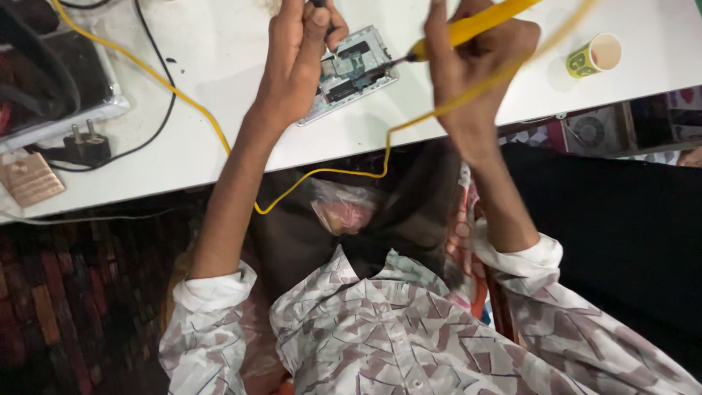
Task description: The person uses a soldering iron and a small screwdriver to work on a circuit board inside a disassembled electronic device. They repeatedly apply the soldering iron to various points on the board while manipulating components with the screwdriver.
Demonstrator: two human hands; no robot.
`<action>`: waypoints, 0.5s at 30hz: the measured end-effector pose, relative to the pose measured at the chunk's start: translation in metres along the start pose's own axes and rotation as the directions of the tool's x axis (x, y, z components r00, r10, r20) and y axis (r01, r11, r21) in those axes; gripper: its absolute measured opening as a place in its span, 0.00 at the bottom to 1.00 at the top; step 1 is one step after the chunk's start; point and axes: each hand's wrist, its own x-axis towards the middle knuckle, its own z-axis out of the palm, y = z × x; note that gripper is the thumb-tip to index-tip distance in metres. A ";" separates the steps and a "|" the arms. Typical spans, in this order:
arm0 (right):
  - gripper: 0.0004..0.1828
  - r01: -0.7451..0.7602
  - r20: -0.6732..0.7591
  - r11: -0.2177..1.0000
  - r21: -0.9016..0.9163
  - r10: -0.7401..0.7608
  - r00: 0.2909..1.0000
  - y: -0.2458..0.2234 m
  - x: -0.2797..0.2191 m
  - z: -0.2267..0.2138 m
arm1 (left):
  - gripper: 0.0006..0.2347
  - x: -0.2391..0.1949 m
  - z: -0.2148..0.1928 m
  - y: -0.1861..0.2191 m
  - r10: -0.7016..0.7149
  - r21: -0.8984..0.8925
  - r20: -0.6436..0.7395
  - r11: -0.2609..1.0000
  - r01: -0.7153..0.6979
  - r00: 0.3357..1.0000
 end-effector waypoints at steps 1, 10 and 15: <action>0.12 -0.032 -0.026 0.999 0.003 0.033 0.999 0.013 -0.001 -0.005 | 0.20 0.001 0.000 0.001 0.036 -0.009 -0.005 0.999 -0.036 0.999; 0.08 -0.092 -0.041 0.729 0.679 0.163 0.986 0.099 0.005 0.020 | 0.20 -0.005 0.000 -0.003 -0.028 0.037 0.010 0.999 0.028 1.000; 0.03 -0.074 0.124 0.867 0.493 0.014 0.992 0.086 0.016 0.040 | 0.20 -0.001 0.000 -0.001 -0.014 -0.028 0.025 1.000 0.015 1.000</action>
